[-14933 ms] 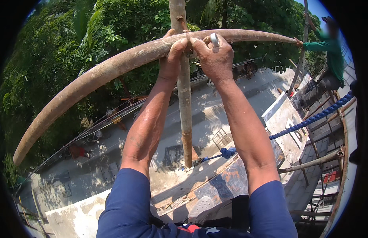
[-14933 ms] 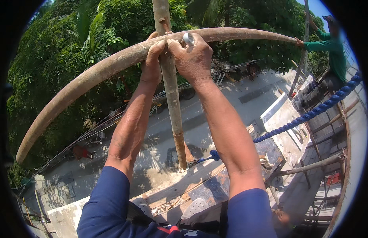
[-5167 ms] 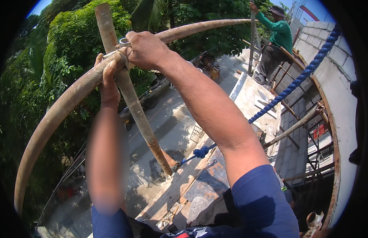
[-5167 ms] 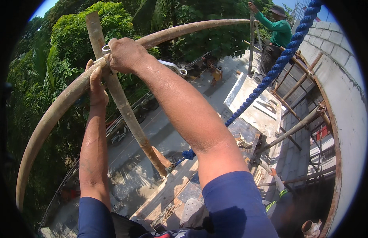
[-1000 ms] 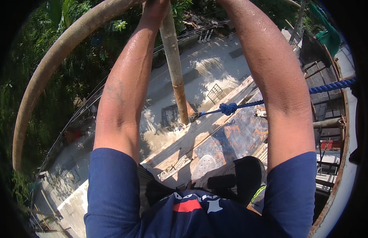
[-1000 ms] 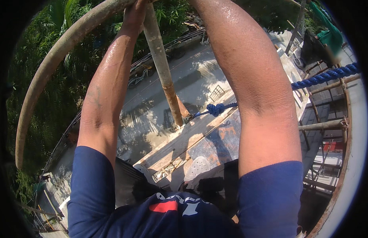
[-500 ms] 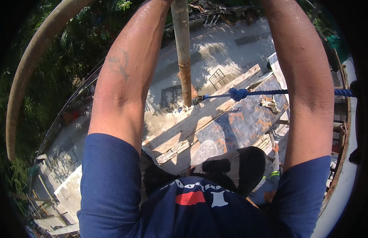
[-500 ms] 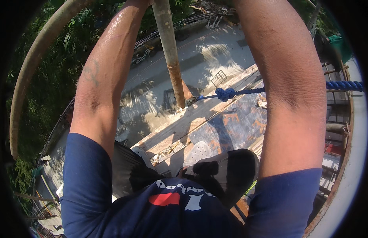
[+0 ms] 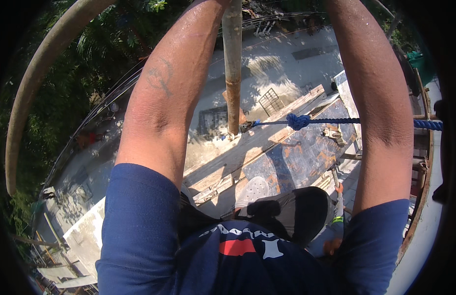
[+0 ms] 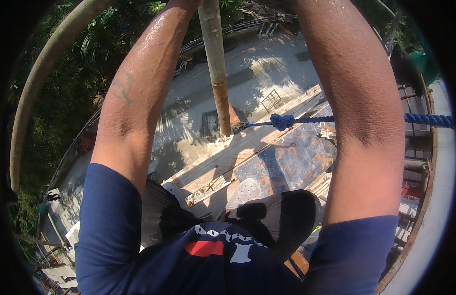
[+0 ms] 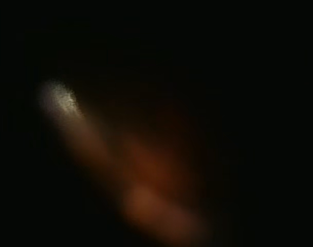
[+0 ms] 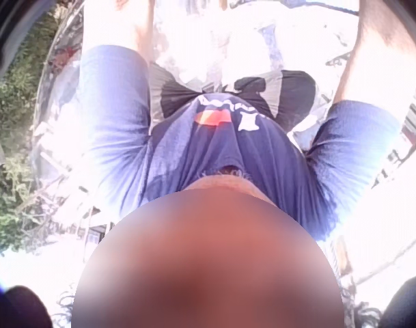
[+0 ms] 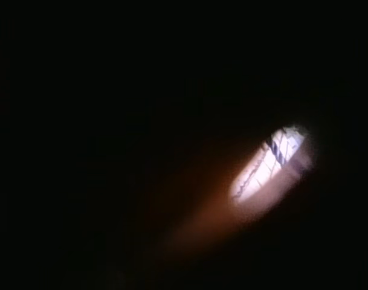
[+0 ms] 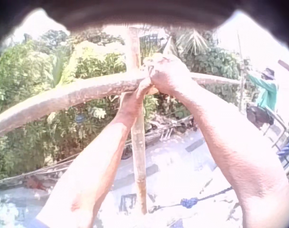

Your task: The person secures a curved metal bar to a vertical pole using a metal clamp and a wrench. They tighten the clamp by hand and then use the wrench to fully secure the connection on a construction site.

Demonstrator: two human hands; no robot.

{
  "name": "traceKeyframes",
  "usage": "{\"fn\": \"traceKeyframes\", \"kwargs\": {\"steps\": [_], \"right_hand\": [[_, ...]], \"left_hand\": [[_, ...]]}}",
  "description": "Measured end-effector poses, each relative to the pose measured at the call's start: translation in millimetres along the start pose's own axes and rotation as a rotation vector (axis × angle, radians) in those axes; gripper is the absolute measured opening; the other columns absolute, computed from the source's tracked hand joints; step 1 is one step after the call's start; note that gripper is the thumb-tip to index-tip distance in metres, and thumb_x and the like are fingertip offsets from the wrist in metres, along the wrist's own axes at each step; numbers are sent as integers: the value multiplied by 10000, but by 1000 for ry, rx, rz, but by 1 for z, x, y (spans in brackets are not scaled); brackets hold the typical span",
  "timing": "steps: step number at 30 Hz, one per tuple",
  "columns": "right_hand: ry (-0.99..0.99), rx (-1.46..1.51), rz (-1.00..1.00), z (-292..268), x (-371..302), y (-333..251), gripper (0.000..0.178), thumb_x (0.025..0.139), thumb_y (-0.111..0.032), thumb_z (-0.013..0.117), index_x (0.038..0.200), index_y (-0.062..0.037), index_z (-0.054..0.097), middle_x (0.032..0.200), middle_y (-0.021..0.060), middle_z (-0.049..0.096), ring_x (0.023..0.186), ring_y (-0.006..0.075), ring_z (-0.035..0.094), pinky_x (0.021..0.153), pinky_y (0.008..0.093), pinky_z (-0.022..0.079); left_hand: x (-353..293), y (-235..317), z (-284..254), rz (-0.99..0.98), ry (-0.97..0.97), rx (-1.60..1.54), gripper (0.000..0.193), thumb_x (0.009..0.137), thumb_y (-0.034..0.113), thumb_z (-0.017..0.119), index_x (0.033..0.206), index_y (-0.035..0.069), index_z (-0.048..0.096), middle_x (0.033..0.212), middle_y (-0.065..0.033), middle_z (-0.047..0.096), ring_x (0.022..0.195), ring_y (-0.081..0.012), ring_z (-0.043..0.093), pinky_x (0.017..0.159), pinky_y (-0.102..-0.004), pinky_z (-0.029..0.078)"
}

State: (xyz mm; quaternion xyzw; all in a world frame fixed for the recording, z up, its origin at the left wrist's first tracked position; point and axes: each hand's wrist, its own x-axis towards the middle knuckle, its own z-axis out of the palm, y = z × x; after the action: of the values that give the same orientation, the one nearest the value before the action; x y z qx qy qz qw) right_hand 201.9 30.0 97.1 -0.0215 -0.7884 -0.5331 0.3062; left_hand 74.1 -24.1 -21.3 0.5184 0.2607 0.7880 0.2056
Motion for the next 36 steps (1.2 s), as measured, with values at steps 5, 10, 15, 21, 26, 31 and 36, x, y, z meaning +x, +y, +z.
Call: {"fn": "traceKeyframes", "kwargs": {"steps": [5,10,15,21,26,31,36], "right_hand": [[-220,561,492,-3,-6,6,276,945,-273,600,1074,-53,705,940,180,723,905,356,711,805,444,566],[-273,892,626,-5,-4,12,279,1006,-286,593,1166,-69,667,980,171,718,937,358,704,813,453,538],[-305,840,677,1,-2,8,272,1010,-249,574,1203,-83,667,992,160,701,956,337,699,813,429,532],[-241,731,620,20,-13,7,290,1011,-304,596,1191,-85,657,980,145,688,939,300,696,792,410,530],[-233,707,609,58,-35,18,312,1054,-296,551,1289,-123,661,1062,101,682,970,217,678,804,340,532],[-132,1064,647,66,-33,8,347,1080,-240,498,1381,-123,622,1134,69,666,1003,154,653,832,306,533],[84,1121,1119,1,-42,-23,330,1039,-186,544,1348,-104,625,988,44,640,837,110,617,702,253,516]], "left_hand": [[5,3,2,30,-105,-88,517,953,340,727,1370,76,573,1257,-64,639,1128,-193,627,930,-377,563],[0,20,2,232,57,524,528,845,587,689,1123,139,712,1127,-74,684,1194,-289,557,1102,-470,320],[6,25,3,151,13,504,566,858,606,689,1191,149,660,1177,-87,656,1192,-261,565,1051,-426,388],[4,37,-4,83,-61,779,751,833,733,596,1354,193,587,1380,-136,550,1424,-376,344,1228,-570,19],[10,21,-5,190,-10,621,659,763,612,704,1229,150,640,1277,-133,599,1274,-318,504,1094,-481,347],[23,-1,-14,368,-101,737,584,745,569,731,1138,142,675,1106,-81,668,1142,-291,598,1020,-465,405],[13,17,-14,219,-177,281,550,832,531,761,1201,130,682,1211,-80,651,1249,-267,539,1157,-475,255]]}}
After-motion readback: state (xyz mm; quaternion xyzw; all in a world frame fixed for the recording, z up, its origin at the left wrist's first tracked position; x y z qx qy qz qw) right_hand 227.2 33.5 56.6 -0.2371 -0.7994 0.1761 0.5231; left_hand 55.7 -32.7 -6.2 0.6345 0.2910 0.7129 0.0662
